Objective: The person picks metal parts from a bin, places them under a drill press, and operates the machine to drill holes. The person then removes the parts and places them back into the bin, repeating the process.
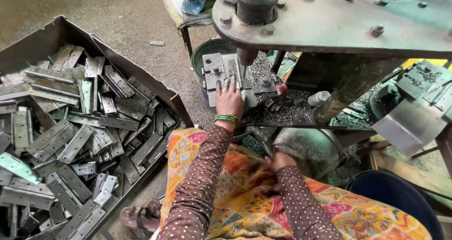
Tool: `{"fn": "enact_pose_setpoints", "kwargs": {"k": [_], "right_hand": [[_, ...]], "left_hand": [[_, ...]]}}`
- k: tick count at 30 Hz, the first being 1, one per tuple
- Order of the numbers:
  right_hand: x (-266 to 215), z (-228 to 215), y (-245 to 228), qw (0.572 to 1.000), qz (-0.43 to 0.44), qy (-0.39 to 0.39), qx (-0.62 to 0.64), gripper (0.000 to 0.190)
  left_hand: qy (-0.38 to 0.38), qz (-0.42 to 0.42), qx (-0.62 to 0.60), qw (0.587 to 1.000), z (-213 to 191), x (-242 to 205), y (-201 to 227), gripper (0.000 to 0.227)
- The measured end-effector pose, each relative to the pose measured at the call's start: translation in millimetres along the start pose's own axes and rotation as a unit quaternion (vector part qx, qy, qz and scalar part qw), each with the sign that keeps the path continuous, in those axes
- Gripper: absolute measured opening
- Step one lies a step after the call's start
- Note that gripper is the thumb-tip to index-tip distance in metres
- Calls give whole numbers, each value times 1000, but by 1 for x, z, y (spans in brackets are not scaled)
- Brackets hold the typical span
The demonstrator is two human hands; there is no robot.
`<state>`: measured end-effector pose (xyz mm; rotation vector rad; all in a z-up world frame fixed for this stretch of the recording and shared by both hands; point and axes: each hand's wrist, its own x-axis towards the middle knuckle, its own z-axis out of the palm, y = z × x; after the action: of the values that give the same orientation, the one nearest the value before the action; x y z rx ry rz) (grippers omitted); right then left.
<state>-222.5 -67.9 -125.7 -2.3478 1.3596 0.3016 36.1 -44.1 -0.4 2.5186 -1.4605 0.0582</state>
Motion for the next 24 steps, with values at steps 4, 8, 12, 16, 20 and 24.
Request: {"fn": "enact_pose_setpoints", "kwargs": {"k": [4,8,12,16,20,24], "right_hand": [[-4,-59,-28,999,15,-43,-29,45],[0,-59,-25,996,-7,-22,-89,47],[3,6,6,995,-60,44,60,57],[5,45,16,999,-14,-44,-28,57],[-2,-9,0,999,19,-49,16,59],[-39,-72,-30,993,-30,115,-12,49]], "left_hand": [[68,27,52,996,-12,9,-6,27],[44,0,45,998,-6,28,-14,29],[77,5,39,996,-1,41,-18,31],[9,0,24,1000,3,27,-21,27],[45,17,23,999,-11,37,-16,27],[29,26,-2,999,-29,22,-15,28]]}}
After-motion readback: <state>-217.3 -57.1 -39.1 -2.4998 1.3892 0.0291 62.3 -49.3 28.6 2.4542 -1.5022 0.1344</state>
